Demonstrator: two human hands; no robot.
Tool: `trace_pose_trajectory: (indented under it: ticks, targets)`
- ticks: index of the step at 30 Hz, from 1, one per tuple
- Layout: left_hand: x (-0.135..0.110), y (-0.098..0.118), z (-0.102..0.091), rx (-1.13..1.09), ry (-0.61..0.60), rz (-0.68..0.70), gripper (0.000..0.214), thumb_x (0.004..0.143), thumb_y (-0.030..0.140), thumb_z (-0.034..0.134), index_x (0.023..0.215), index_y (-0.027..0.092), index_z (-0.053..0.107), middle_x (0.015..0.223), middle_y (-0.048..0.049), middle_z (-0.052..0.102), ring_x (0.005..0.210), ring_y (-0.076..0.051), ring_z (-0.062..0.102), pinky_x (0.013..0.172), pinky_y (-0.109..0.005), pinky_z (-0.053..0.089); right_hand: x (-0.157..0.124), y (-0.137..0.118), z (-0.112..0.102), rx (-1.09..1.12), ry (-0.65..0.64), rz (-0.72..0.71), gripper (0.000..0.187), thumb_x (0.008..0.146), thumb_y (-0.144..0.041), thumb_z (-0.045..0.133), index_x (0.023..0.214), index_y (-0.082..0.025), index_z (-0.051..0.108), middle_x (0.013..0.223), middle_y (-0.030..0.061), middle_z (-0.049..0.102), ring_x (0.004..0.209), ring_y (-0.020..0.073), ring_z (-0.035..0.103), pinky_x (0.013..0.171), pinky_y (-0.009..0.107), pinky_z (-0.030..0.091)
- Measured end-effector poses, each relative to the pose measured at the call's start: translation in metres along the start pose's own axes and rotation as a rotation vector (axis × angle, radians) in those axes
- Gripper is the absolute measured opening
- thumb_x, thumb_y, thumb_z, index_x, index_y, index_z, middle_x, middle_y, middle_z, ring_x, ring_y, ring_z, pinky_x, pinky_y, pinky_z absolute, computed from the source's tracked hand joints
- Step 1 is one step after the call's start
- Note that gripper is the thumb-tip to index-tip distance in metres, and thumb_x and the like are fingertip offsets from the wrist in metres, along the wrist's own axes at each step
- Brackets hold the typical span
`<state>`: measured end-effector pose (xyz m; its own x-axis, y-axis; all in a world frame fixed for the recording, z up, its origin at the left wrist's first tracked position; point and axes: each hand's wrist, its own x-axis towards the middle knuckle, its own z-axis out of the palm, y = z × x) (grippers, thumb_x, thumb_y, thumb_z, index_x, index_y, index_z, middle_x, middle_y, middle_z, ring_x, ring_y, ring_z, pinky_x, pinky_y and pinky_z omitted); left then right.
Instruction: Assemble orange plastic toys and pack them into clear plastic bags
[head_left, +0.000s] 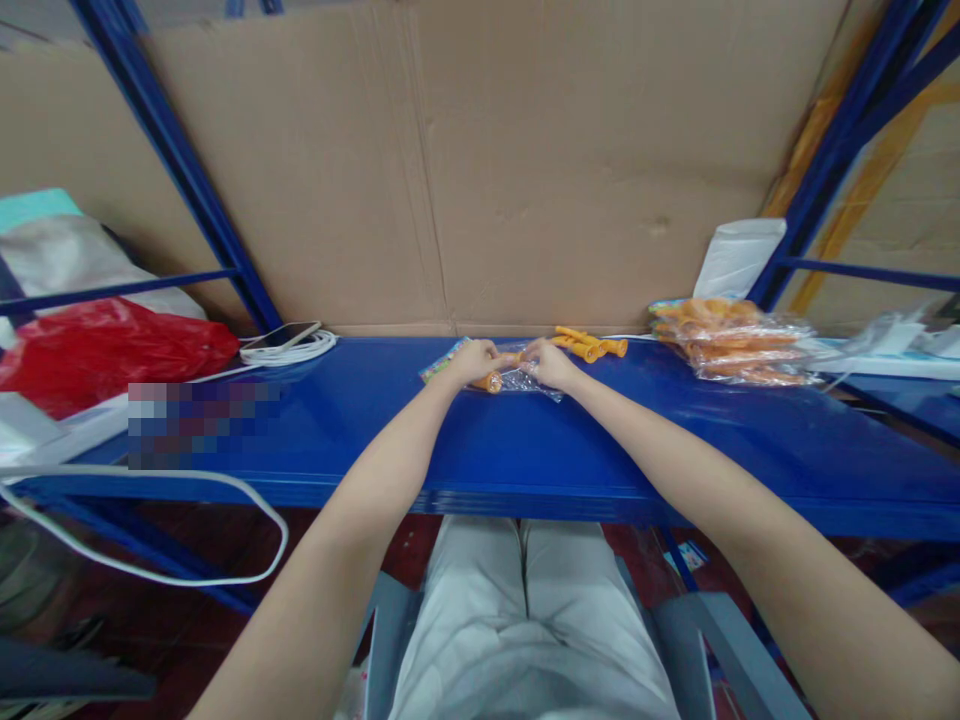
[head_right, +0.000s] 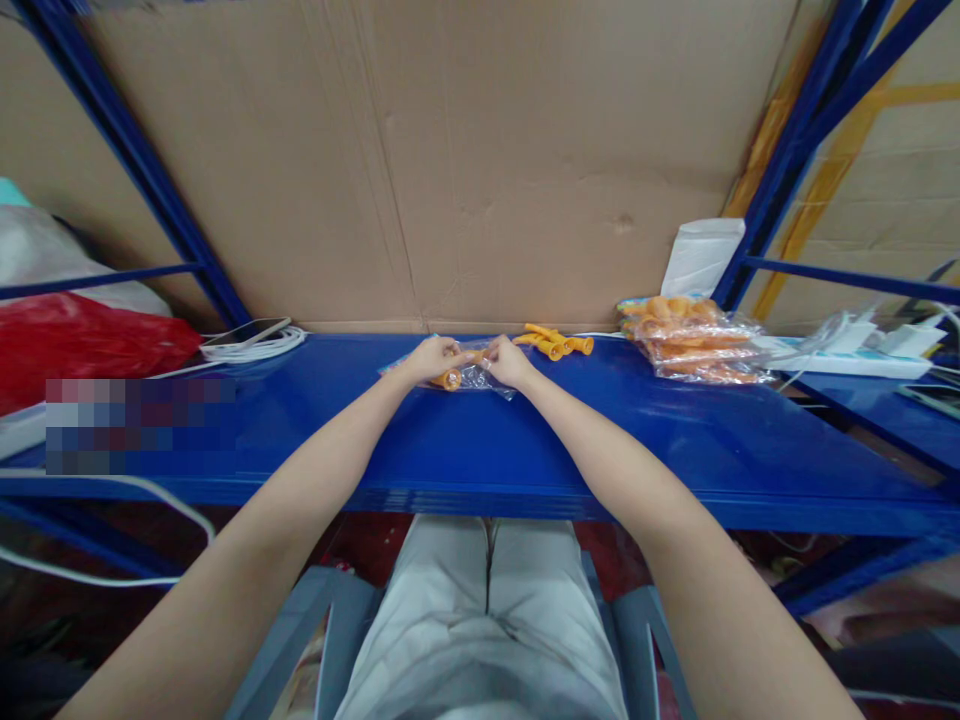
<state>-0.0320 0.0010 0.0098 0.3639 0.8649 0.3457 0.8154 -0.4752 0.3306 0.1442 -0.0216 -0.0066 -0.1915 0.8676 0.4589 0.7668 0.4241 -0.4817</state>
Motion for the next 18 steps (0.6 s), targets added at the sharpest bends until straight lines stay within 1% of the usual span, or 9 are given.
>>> trace_pose_trajectory:
  ticks: [2, 5, 9, 12, 18]
  targets:
    - [-0.0006, 0.001, -0.0009, 0.002, 0.004, 0.002, 0.036, 0.079, 0.05, 0.058, 0.073, 0.016, 0.065, 0.074, -0.0063, 0.069, 0.07, -0.018, 0.061, 0.06, -0.024, 0.038, 0.0017, 0.0038, 0.0024, 0.027, -0.004, -0.033, 0.007, 0.076, -0.008, 0.061, 0.074, -0.012, 0.067, 0.099, 0.0114, 0.07, 0.092, 0.018, 0.065, 0.086, 0.029, 0.049]
    - [-0.0019, 0.0025, -0.0021, 0.027, 0.012, -0.006, 0.031, 0.08, 0.045, 0.059, 0.075, 0.016, 0.066, 0.077, -0.0064, 0.07, 0.071, -0.018, 0.061, 0.061, -0.025, 0.038, 0.0028, 0.0078, 0.0028, 0.048, -0.057, -0.081, 0.018, 0.074, -0.002, 0.058, 0.084, -0.012, 0.07, 0.098, 0.0094, 0.072, 0.093, 0.0179, 0.066, 0.088, 0.029, 0.049]
    - [-0.0036, 0.0046, -0.004, 0.084, 0.002, -0.024, 0.025, 0.082, 0.039, 0.058, 0.08, 0.016, 0.067, 0.082, -0.0068, 0.071, 0.074, -0.018, 0.062, 0.063, -0.025, 0.04, 0.0015, 0.0065, -0.002, 0.04, -0.144, -0.055, 0.03, 0.076, -0.001, 0.055, 0.098, -0.012, 0.072, 0.108, 0.0101, 0.071, 0.102, 0.0203, 0.065, 0.095, 0.031, 0.047]
    - [-0.0046, 0.0064, -0.0055, 0.111, -0.014, -0.042, 0.023, 0.083, 0.036, 0.057, 0.084, 0.016, 0.068, 0.085, -0.0075, 0.072, 0.075, -0.019, 0.063, 0.064, -0.025, 0.04, 0.0001, 0.0038, -0.0055, 0.054, -0.213, -0.04, 0.037, 0.078, -0.001, 0.054, 0.109, -0.012, 0.071, 0.114, 0.0092, 0.07, 0.106, 0.0213, 0.064, 0.097, 0.032, 0.047]
    - [-0.0054, 0.0087, -0.0068, 0.137, -0.029, -0.058, 0.023, 0.085, 0.032, 0.056, 0.091, 0.015, 0.07, 0.091, -0.0087, 0.073, 0.079, -0.019, 0.065, 0.066, -0.024, 0.041, -0.0005, 0.0023, -0.0051, 0.044, -0.245, -0.074, 0.038, 0.08, -0.003, 0.054, 0.112, -0.013, 0.07, 0.118, 0.0083, 0.068, 0.113, 0.0216, 0.062, 0.102, 0.032, 0.043]
